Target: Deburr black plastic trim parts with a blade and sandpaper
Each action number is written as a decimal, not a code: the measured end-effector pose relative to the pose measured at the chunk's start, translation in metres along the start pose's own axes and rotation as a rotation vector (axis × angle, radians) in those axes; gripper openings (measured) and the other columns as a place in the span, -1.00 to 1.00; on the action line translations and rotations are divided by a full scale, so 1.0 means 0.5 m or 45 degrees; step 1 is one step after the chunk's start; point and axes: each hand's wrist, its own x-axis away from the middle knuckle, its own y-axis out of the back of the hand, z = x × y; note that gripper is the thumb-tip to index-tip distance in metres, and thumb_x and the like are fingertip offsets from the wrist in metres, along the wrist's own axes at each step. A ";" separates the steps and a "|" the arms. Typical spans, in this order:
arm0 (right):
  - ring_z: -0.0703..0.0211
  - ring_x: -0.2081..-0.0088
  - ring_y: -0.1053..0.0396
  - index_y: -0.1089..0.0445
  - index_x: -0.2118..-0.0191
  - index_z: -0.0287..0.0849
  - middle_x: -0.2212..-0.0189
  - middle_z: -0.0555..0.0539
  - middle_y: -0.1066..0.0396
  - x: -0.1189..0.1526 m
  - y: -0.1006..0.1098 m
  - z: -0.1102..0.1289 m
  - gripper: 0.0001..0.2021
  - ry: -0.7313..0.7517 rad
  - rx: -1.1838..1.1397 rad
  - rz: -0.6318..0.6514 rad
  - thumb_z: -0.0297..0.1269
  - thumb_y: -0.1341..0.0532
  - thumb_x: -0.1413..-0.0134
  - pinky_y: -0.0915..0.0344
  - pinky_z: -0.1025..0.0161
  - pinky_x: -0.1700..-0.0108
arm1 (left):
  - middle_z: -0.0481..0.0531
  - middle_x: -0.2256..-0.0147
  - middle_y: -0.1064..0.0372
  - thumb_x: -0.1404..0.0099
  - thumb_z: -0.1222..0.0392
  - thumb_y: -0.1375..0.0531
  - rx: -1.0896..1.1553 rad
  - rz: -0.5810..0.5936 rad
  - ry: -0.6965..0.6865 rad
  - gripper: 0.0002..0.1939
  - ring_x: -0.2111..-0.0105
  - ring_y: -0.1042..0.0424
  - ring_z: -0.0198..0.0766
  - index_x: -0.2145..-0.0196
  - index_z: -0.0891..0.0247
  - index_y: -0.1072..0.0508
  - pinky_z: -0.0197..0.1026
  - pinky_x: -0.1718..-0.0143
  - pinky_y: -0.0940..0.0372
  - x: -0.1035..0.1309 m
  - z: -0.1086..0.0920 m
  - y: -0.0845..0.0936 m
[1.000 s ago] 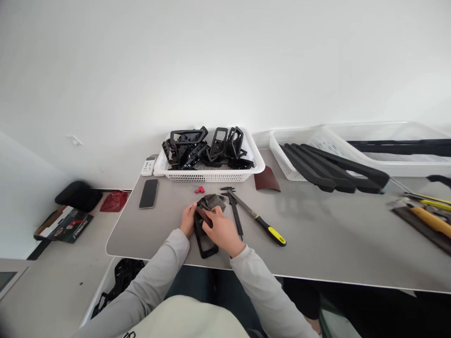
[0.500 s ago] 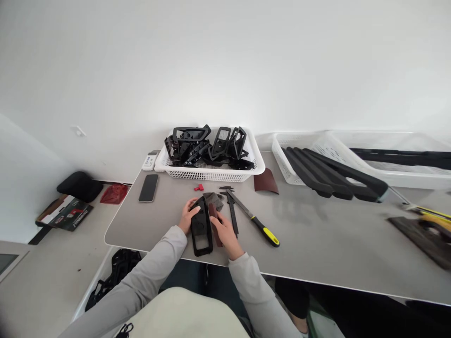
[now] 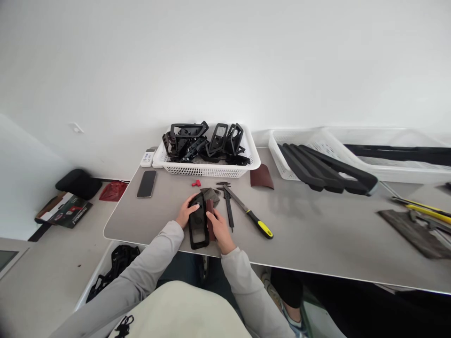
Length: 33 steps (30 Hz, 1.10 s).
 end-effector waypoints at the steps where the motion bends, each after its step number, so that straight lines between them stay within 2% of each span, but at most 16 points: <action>1: 0.25 0.60 -0.21 -0.41 0.13 -0.18 0.65 0.13 -0.25 -0.001 0.001 0.000 -0.50 0.002 -0.001 -0.001 0.04 -0.28 0.18 -0.12 0.30 0.55 | 0.13 0.03 -0.46 0.11 0.07 -0.40 -0.033 0.024 0.000 -0.45 -0.03 -0.37 -0.02 0.11 0.24 -0.51 -0.02 -0.16 -0.12 -0.001 -0.001 0.001; 7: 0.24 0.59 -0.23 -0.41 0.09 -0.20 0.64 0.11 -0.27 -0.004 0.007 -0.001 -0.48 0.045 0.048 -0.008 0.06 -0.25 0.14 -0.16 0.29 0.53 | 0.10 -0.02 -0.43 -0.05 -0.01 -0.32 -0.264 -0.043 0.019 -0.58 -0.14 -0.27 -0.04 0.11 0.15 -0.53 -0.04 -0.25 0.03 0.000 -0.005 0.002; 10: 0.23 0.57 -0.25 -0.41 0.05 -0.21 0.61 0.08 -0.31 -0.004 0.003 -0.006 -0.47 0.099 0.113 0.006 0.05 -0.22 0.09 -0.19 0.28 0.51 | 0.11 -0.06 -0.39 -0.13 -0.05 -0.28 -0.220 -0.067 0.045 -0.58 -0.16 -0.24 -0.06 0.08 0.13 -0.52 -0.06 -0.25 0.04 0.009 -0.005 0.001; 12: 0.20 0.53 -0.29 -0.41 0.03 -0.20 0.56 0.05 -0.36 -0.003 -0.001 -0.010 -0.49 0.150 0.172 0.015 0.05 -0.20 0.04 -0.23 0.26 0.47 | 0.12 -0.07 -0.39 -0.08 -0.02 -0.32 -0.151 -0.102 0.067 -0.55 -0.15 -0.25 -0.05 0.07 0.15 -0.51 -0.06 -0.24 0.01 0.013 -0.002 0.000; 16: 0.07 0.29 -0.39 -0.41 0.00 -0.16 0.35 -0.05 -0.46 -0.006 -0.002 -0.013 -0.52 0.287 0.323 -0.002 0.01 -0.17 -0.02 -0.34 0.16 0.26 | 0.14 -0.01 -0.43 0.04 0.10 -0.41 -0.071 -0.151 0.074 -0.47 -0.07 -0.34 -0.03 0.08 0.21 -0.50 -0.03 -0.19 -0.09 0.014 0.009 -0.002; 19: -0.01 0.06 -0.35 -0.38 -0.04 -0.16 0.14 -0.14 -0.43 -0.007 0.001 -0.004 -0.52 0.411 0.450 -0.049 -0.01 -0.13 -0.06 -0.28 0.04 0.01 | 0.15 -0.02 -0.42 -0.07 0.05 -0.33 -0.091 -0.225 0.051 -0.59 -0.10 -0.31 -0.04 0.12 0.23 -0.52 -0.04 -0.20 -0.06 0.010 0.018 0.000; 21: -0.02 0.01 -0.33 -0.38 -0.03 -0.17 0.09 -0.17 -0.39 -0.003 0.001 0.006 -0.54 0.486 0.531 -0.047 -0.02 -0.10 -0.10 -0.22 0.02 -0.08 | 0.15 -0.02 -0.42 -0.15 0.01 -0.27 -0.098 -0.257 0.045 -0.65 -0.13 -0.29 -0.06 0.15 0.23 -0.53 -0.06 -0.23 -0.02 0.008 0.023 0.001; 24: -0.01 0.04 -0.36 -0.42 -0.01 -0.13 0.07 -0.17 -0.37 0.007 -0.007 0.022 -0.59 0.578 0.686 0.008 -0.07 -0.12 -0.11 -0.26 0.06 -0.05 | 0.15 -0.01 -0.43 -0.18 0.01 -0.24 -0.107 -0.276 0.036 -0.68 -0.14 -0.28 -0.08 0.17 0.22 -0.53 -0.09 -0.23 0.00 0.006 0.027 0.002; 29: 0.02 0.20 -0.44 -0.39 -0.09 -0.10 0.05 -0.17 -0.37 0.011 -0.011 0.032 -0.60 0.677 1.233 -0.021 -0.19 -0.08 -0.16 -0.37 0.12 0.16 | 0.15 -0.01 -0.43 -0.17 0.08 -0.24 -0.132 -0.296 0.033 -0.72 -0.15 -0.26 -0.08 0.18 0.22 -0.53 -0.10 -0.23 0.00 0.003 0.030 0.004; 33: 0.00 0.15 -0.43 -0.37 -0.10 -0.12 0.08 -0.18 -0.38 0.004 0.001 0.031 -0.60 0.669 1.230 -0.116 -0.21 -0.04 -0.19 -0.36 0.10 0.12 | 0.13 0.00 -0.44 -0.17 0.07 -0.23 -0.146 -0.297 0.038 -0.72 -0.12 -0.29 -0.08 0.17 0.21 -0.52 -0.08 -0.22 -0.02 0.001 0.031 0.004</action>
